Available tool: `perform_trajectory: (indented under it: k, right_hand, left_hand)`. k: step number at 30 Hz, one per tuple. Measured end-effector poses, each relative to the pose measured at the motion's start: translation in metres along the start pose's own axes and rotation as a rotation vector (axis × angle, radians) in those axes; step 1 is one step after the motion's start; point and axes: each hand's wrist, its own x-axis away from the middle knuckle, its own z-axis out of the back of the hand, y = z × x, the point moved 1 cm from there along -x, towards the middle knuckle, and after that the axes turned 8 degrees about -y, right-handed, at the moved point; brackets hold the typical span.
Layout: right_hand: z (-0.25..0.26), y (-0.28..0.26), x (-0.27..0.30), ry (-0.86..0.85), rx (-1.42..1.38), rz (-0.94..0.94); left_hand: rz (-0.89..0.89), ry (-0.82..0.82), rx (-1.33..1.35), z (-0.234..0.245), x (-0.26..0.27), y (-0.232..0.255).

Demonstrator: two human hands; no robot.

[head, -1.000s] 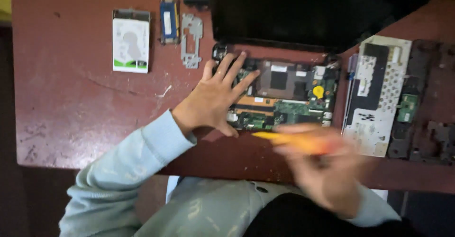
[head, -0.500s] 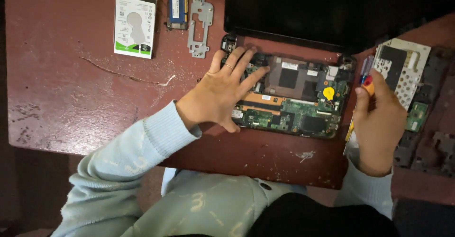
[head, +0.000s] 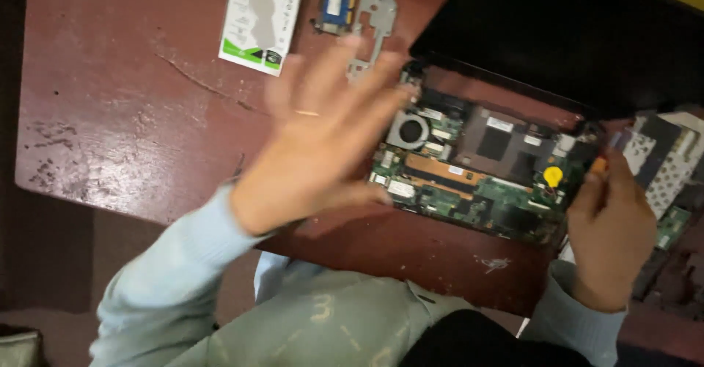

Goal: Inspecting and manipulating internal laptop components using a screwdriver on a repair bench.

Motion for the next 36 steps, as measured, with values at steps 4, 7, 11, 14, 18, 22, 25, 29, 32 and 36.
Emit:
perform_trajectory:
  k: [4, 7, 11, 14, 18, 22, 25, 29, 32, 36]
  right_hand:
    - [0.017, -0.010, -0.006, -0.066, -0.143, -0.005]
    - [0.017, -0.008, -0.004, -0.143, -0.138, -0.025]
    - [0.017, -0.002, -0.002, -0.189, -0.082, -0.098]
    - [0.005, 0.016, 0.002, -0.232, -0.193, -0.172]
    - [-0.022, 0.045, 0.013, -0.239, -0.308, -0.261]
    - [0.014, -0.002, -0.005, -0.294, -0.334, -0.603]
    - [0.013, 0.016, 0.002, -0.333, -0.206, -0.540]
    - [0.009, 0.035, 0.014, -0.431, -0.469, -0.619]
    - [-0.056, 0.138, 0.058, -0.386, -0.625, -0.484]
    - [-0.174, 0.338, 0.069, -0.569, -0.745, -0.392]
  left_hand:
    - [0.141, 0.264, -0.127, 0.005, 0.047, -0.045]
    - [0.213, 0.265, -0.130, -0.004, 0.061, -0.059]
    - [0.137, 0.275, 0.013, -0.027, 0.046, -0.067]
    - [0.052, 0.282, 0.094, -0.040, 0.029, -0.069]
    - [-0.019, 0.257, 0.111, -0.059, 0.012, -0.066]
    - [-0.033, 0.272, 0.102, -0.061, 0.005, -0.062]
    - [-0.027, 0.271, 0.091, -0.061, 0.004, -0.062]
    - [-0.030, 0.263, 0.072, -0.063, 0.005, -0.061]
    - [-0.042, 0.278, 0.036, -0.061, 0.003, -0.059]
    - [-0.030, 0.238, 0.226, -0.055, 0.003, -0.056]
